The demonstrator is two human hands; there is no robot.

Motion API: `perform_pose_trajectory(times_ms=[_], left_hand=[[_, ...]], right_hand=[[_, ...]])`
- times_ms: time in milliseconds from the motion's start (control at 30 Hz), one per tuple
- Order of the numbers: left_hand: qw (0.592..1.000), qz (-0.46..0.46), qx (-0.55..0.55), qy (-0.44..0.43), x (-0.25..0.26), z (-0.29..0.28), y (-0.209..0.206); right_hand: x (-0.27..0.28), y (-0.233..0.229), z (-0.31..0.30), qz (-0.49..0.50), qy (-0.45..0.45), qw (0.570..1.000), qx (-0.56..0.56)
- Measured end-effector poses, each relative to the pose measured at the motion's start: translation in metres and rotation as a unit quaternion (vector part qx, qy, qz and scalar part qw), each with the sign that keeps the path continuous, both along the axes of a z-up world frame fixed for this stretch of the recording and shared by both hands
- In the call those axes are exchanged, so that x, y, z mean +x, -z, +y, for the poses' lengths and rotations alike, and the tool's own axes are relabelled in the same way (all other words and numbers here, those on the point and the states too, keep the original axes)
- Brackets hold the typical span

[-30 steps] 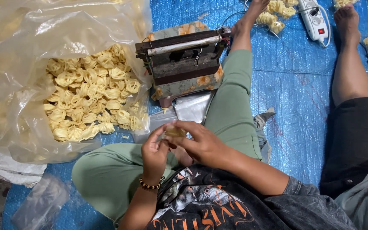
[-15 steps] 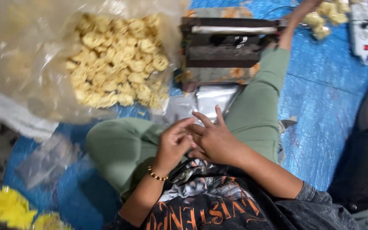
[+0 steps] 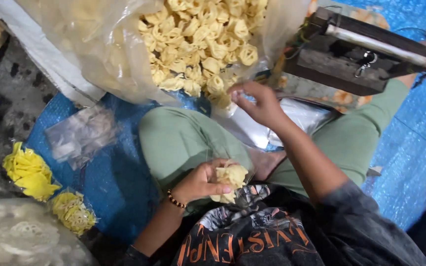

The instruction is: Manually filling small plastic bags with snacks from a large bulk bag and sealing them with a heat sealer.

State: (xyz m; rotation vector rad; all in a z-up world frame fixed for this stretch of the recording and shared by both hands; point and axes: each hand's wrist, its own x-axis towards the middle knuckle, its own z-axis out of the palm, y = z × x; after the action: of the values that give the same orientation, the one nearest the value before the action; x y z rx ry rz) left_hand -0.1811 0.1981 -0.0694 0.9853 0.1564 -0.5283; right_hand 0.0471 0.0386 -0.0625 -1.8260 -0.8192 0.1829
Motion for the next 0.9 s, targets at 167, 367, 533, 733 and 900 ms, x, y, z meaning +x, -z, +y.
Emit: perform_pose_trajectory(times_ms=[167, 367, 533, 733, 900], left_hand=[[0.997, -0.020, -0.028, -0.071, 0.000, 0.010, 0.006], [0.981, -0.026, 0.009, -0.190, 0.027, 0.029, -0.007], [0.952, -0.091, 0.165, -0.240, 0.052, 0.030, -0.026], [0.853, -0.170, 0.469, -0.153, 0.078, 0.012, -0.038], [0.885, -0.202, 0.411, -0.080, 0.080, -0.013, -0.045]], right_hand=[[0.020, 0.111, 0.079, -0.042, 0.025, 0.933, -0.356], [0.047, 0.185, 0.106, -0.183, 0.067, 0.869, -0.454], [0.058, 0.090, 0.058, 0.160, 0.039, 0.985, -0.055], [0.014, -0.061, -0.030, 0.246, -0.053, 0.898, 0.361], [-0.031, -0.133, -0.072, -0.047, -0.093, 0.994, -0.012]])
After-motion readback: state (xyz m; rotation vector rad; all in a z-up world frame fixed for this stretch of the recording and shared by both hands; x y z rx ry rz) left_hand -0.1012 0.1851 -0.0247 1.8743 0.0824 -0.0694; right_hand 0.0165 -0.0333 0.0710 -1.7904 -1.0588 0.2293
